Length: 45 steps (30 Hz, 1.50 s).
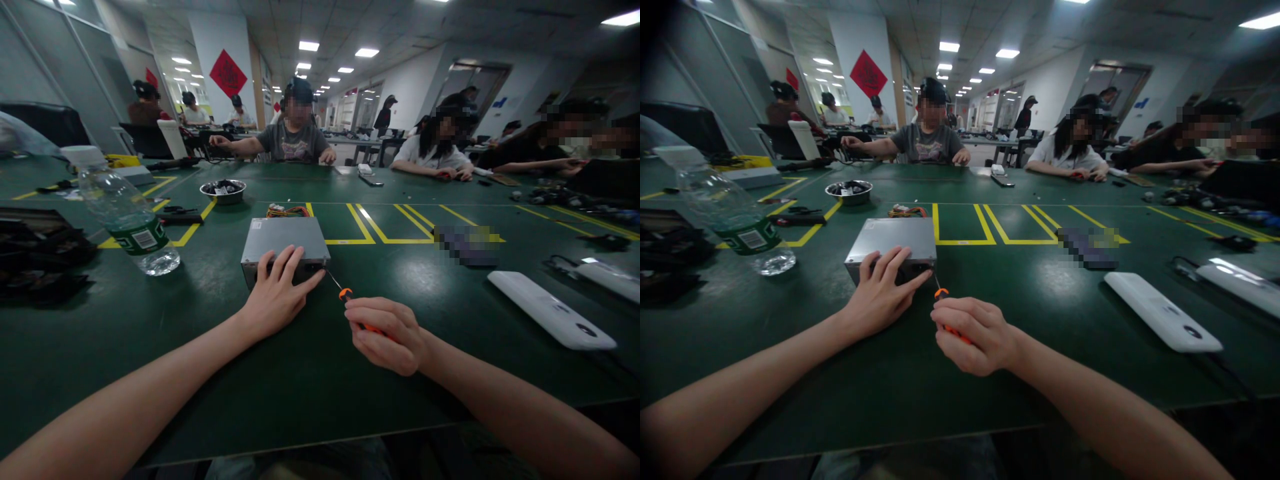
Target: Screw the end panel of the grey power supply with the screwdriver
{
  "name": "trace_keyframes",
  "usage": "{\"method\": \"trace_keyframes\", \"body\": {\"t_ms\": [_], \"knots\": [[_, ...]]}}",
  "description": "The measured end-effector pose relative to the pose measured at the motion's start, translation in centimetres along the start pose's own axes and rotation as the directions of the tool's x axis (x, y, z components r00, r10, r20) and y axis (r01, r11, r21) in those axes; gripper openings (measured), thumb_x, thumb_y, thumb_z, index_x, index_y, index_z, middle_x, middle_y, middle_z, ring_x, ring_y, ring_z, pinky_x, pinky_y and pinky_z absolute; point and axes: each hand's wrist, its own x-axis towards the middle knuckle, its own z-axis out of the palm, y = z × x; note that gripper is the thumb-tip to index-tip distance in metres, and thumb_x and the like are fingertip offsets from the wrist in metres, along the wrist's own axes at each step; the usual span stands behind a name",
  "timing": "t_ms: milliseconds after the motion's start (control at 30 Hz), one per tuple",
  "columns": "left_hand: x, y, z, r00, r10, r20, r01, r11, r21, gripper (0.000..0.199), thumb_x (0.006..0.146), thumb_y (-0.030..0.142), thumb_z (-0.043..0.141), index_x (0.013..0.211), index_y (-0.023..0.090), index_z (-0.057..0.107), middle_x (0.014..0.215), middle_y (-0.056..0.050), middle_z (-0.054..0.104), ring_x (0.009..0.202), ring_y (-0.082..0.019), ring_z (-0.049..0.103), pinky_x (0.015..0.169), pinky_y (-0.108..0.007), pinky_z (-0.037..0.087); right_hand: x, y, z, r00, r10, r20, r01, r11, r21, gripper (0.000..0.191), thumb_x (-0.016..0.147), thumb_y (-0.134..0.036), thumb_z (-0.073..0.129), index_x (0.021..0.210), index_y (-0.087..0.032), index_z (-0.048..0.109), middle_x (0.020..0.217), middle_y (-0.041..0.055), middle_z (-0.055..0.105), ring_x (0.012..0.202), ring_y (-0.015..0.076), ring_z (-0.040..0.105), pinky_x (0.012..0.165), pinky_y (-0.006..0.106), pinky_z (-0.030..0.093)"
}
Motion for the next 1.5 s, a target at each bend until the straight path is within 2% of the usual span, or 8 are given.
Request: {"method": "trace_keyframes", "body": {"t_ms": [333, 667, 867, 1000, 1067, 1200, 1333, 1500], "knots": [[0.0, 0.1, -0.1, 1.0, -0.009, -0.01, 0.009, 1.0, -0.011, 0.05, 0.08, 0.021, 0.056, 0.128, 0.03, 0.048, 0.14, -0.015, 0.036, 0.131, -0.036, 0.028, 0.101, -0.056, 0.021, -0.2, 0.0, 0.3, 0.999, -0.046, -0.019, 0.046, 0.999, 0.007, 0.016, 0.069, -0.002, 0.059, 0.08, -0.013, 0.052, 0.091, 0.0099, 0.059, 0.096, 0.0219, 0.06, 0.069, 0.029, 0.059], [0.0, 0.1, 0.0, 1.0, -0.016, -0.011, 0.016, 1.0, 0.002, 0.051, 0.079, 0.021, 0.057, 0.128, 0.031, 0.048, 0.14, -0.015, 0.036, 0.131, -0.035, 0.028, 0.101, -0.056, 0.022, -0.2, 0.0, 0.3, 1.0, -0.015, -0.024, 0.014, 1.0, -0.027, 0.014, 0.074, -0.004, 0.055, 0.076, -0.017, 0.051, 0.088, 0.006, 0.062, 0.095, 0.0181, 0.061, 0.067, 0.027, 0.059], [0.0, 0.1, -0.1, 1.0, -0.009, -0.006, 0.009, 1.0, -0.003, 0.052, 0.079, 0.022, 0.057, 0.129, 0.031, 0.047, 0.14, -0.015, 0.035, 0.131, -0.035, 0.028, 0.101, -0.056, 0.022, 0.6, -0.3, 0.4, 1.0, -0.007, 0.004, 0.007, 0.999, -0.036, 0.016, 0.071, -0.003, 0.057, 0.077, -0.016, 0.052, 0.09, 0.0074, 0.062, 0.091, 0.0178, 0.061, 0.067, 0.028, 0.057], [0.0, 0.1, -0.1, 1.0, -0.013, -0.018, 0.013, 1.0, -0.021, 0.052, 0.078, 0.02, 0.058, 0.128, 0.032, 0.048, 0.14, -0.014, 0.035, 0.131, -0.035, 0.028, 0.102, -0.056, 0.021, 0.5, -0.8, 0.3, 0.997, 0.01, 0.083, -0.006, 0.999, -0.052, 0.011, 0.074, -0.013, 0.052, 0.084, -0.019, 0.055, 0.095, 0.0089, 0.062, 0.096, 0.0212, 0.059, 0.071, 0.035, 0.054], [0.0, 0.0, -0.2, 1.0, -0.008, -0.021, 0.007, 1.0, -0.029, 0.051, 0.077, 0.019, 0.058, 0.126, 0.031, 0.05, 0.14, -0.014, 0.036, 0.131, -0.035, 0.028, 0.102, -0.057, 0.021, 0.3, -0.9, 0.1, 0.993, -0.012, 0.117, 0.022, 0.996, -0.081, 0.018, 0.076, -0.021, 0.05, 0.091, -0.018, 0.059, 0.099, 0.0114, 0.062, 0.098, 0.023, 0.058, 0.073, 0.036, 0.053], [0.0, 0.0, -0.3, 1.0, -0.008, -0.014, 0.008, 1.0, -0.013, 0.039, 0.08, 0.022, 0.055, 0.119, 0.024, 0.055, 0.139, -0.018, 0.037, 0.131, -0.034, 0.029, 0.103, -0.056, 0.021, 0.5, -1.1, -0.4, 0.991, -0.078, 0.11, 0.097, 0.978, -0.182, 0.02, 0.076, -0.024, 0.059, 0.094, -0.019, 0.063, 0.098, 0.0081, 0.065, 0.079, 0.0159, 0.055, 0.062, 0.027, 0.049], [-0.1, 0.1, -0.1, 0.999, -0.025, -0.034, 0.024, 1.0, -0.018, 0.036, 0.081, 0.022, 0.053, 0.117, 0.02, 0.056, 0.138, -0.019, 0.038, 0.13, -0.034, 0.031, 0.103, -0.055, 0.022, 0.7, -1.4, -0.3, 0.975, -0.115, 0.188, 0.138, 0.984, -0.114, 0.015, 0.076, -0.027, 0.063, 0.088, -0.019, 0.062, 0.088, 0.0056, 0.067, 0.06, 0.0105, 0.052, 0.047, 0.022, 0.042], [-0.2, 0.0, 0.1, 0.998, -0.026, -0.061, 0.024, 0.999, -0.038, 0.038, 0.081, 0.022, 0.053, 0.119, 0.02, 0.055, 0.139, -0.018, 0.038, 0.13, -0.033, 0.031, 0.103, -0.054, 0.023, 0.3, -1.9, 0.2, 0.983, 0.049, 0.176, -0.041, 0.998, -0.046, 0.018, 0.074, -0.023, 0.064, 0.092, -0.022, 0.061, 0.084, 0.002, 0.063, 0.053, 0.0066, 0.053, 0.047, 0.019, 0.042]]}}
